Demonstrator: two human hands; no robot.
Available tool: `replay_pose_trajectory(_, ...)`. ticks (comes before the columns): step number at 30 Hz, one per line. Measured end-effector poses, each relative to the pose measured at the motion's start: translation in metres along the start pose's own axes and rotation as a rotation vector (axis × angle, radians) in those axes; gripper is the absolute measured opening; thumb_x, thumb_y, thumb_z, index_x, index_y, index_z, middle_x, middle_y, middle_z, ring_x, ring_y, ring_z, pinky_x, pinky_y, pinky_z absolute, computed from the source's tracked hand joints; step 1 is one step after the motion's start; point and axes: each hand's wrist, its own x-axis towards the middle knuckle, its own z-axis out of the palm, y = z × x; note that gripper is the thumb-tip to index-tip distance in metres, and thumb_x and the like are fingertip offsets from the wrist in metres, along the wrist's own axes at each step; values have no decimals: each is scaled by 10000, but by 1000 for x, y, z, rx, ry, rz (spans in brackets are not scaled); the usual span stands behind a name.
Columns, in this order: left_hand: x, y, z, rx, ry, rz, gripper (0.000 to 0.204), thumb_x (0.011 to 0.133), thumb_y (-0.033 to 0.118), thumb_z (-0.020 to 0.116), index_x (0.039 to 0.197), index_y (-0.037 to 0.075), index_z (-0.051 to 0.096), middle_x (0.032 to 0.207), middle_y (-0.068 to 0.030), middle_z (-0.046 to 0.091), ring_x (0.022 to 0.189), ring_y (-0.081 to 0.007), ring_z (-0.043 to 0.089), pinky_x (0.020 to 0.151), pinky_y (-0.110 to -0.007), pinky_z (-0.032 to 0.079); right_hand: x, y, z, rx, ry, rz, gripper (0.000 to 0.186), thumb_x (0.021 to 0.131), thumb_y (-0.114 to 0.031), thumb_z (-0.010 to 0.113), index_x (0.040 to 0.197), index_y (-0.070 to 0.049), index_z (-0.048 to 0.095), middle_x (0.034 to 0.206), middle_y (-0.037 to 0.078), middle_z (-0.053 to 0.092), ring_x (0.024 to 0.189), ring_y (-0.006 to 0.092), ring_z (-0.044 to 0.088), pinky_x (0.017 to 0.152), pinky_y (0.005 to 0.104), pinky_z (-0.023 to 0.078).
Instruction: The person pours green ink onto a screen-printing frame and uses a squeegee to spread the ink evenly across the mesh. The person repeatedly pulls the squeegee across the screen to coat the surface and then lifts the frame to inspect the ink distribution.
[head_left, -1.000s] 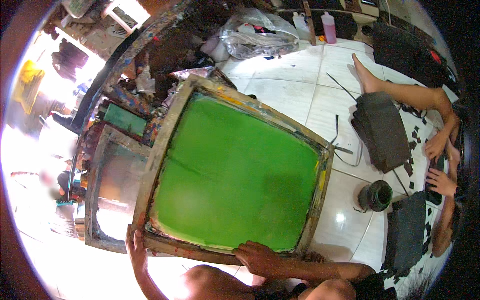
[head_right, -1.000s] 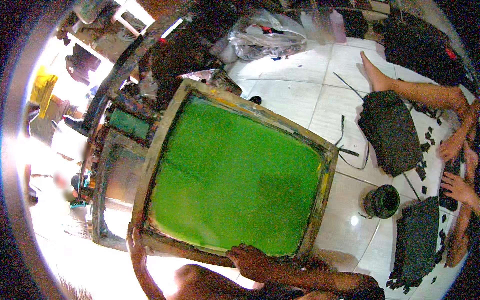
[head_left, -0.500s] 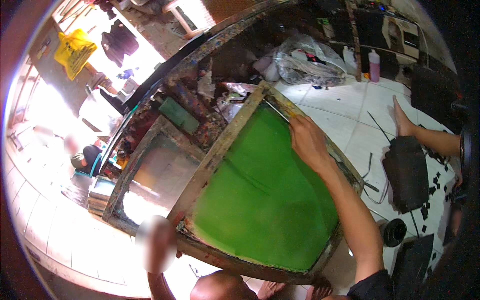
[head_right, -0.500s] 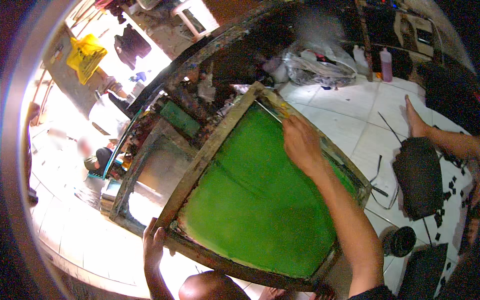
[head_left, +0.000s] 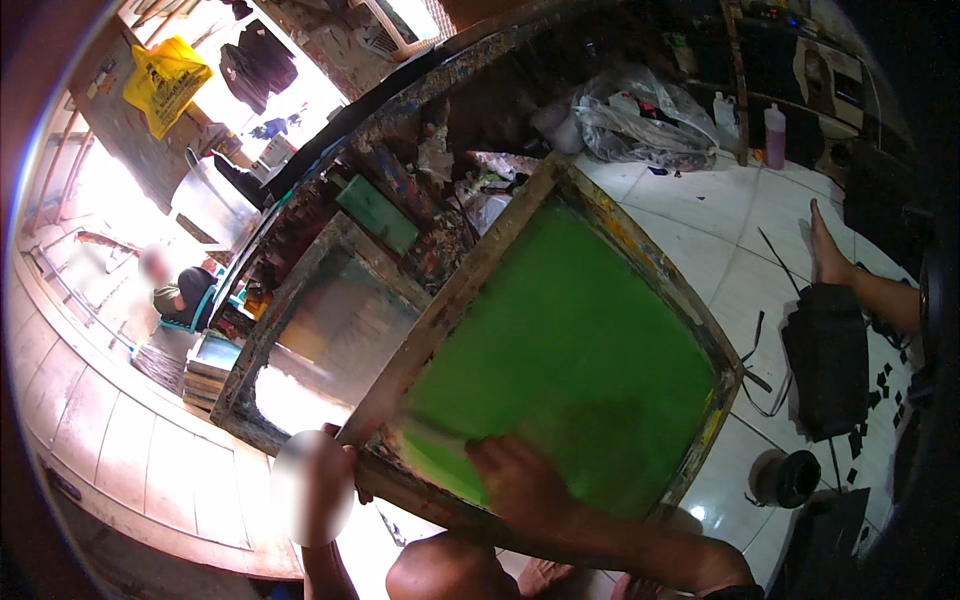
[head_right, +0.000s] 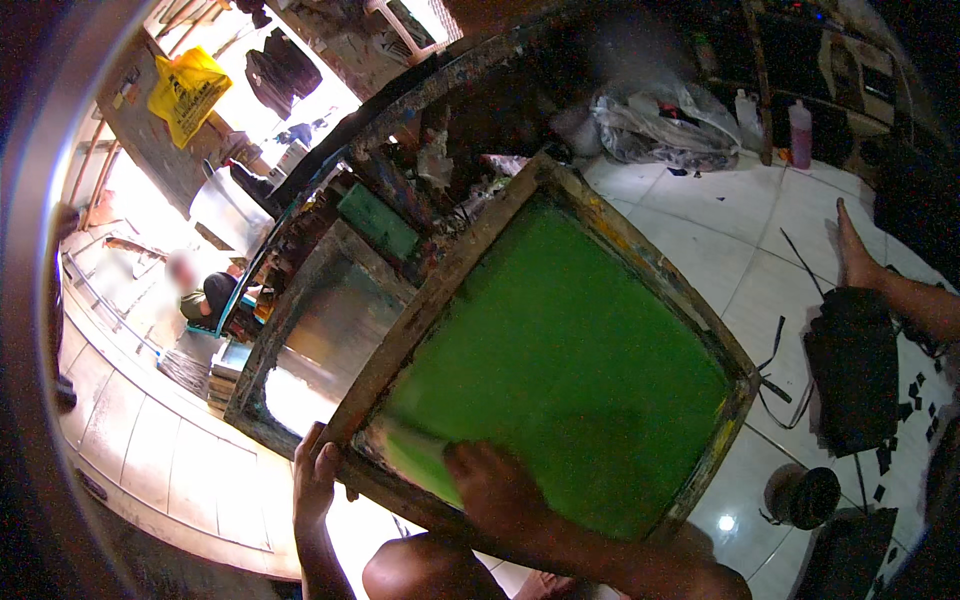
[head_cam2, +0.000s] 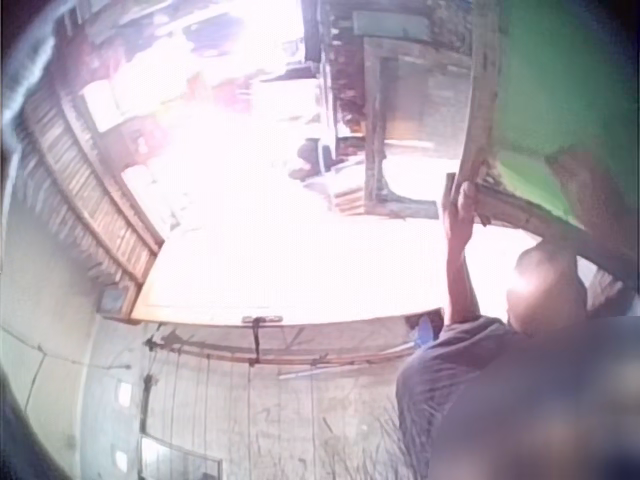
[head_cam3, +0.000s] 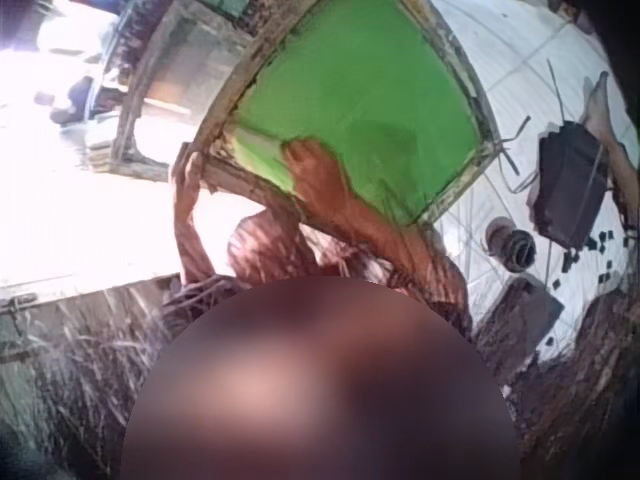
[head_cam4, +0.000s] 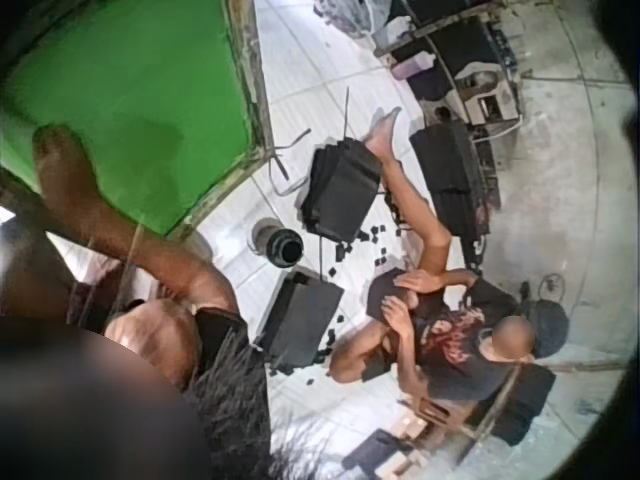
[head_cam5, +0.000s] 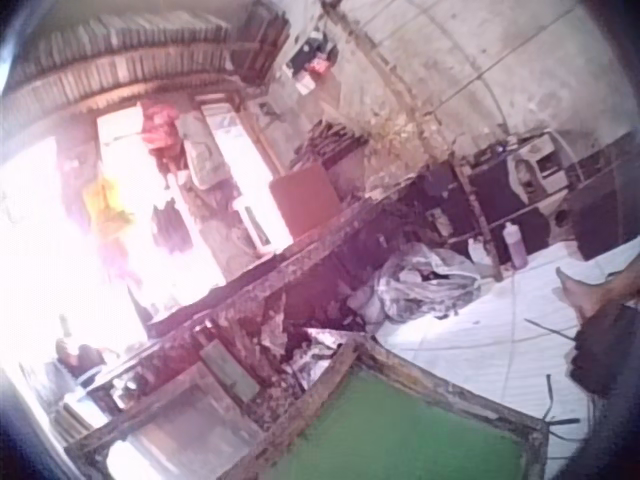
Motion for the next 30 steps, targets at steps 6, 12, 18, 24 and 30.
replay_pose_trajectory(6, -9, -10, 5, 251, 245, -119, 628, 996, 411, 580, 1378, -73, 461, 1211, -181, 604, 1107, -236, 564, 992, -362, 428, 1, -11, 15, 544, -279, 256, 267, 930, -165, 597, 1133, 7, 620, 930, 172, 655, 871, 345, 647, 811, 428, 505)
replay_pose_trajectory(12, 50, 15, -7, -16, -55, -146, 437, 913, 130, 655, 1281, -72, 533, 1003, -86, 651, 804, -117, 581, 686, -240, 500, -8, 43, -57, 792, -409, 285, 209, 966, -221, 604, 989, -23, 667, 853, 114, 659, 747, 169, 583, 722, 345, 477)
replay_pose_trajectory(18, 144, 46, 6, 301, 132, 649, 545, 850, 205, 779, 1308, 30, 539, 1113, -163, 616, 924, -287, 630, 809, -389, 526, -168, 59, -149, 1136, 493, 784, 307, 821, -29, 673, 1115, 54, 642, 1020, 102, 686, 953, 206, 654, 887, 315, 503)
replay_pose_trajectory(24, 123, -17, 22, 494, -98, 930, 587, 684, 256, 896, 1142, 33, 605, 1024, -152, 647, 910, -313, 639, 728, -382, 512, -312, 9, -259, 790, 1197, 664, 391, 972, -199, 516, 1274, 44, 562, 1078, 161, 653, 922, 279, 635, 831, 405, 531)
replay_pose_trajectory(30, 5, -195, 79, 743, -578, 1069, 357, 822, 247, 705, 1099, 36, 624, 1125, -187, 627, 1041, -365, 594, 907, -437, 509, -230, -46, -308, -24, 1107, 776, 292, 974, -137, 540, 1212, 28, 580, 1015, 95, 686, 873, 184, 671, 785, 312, 553)
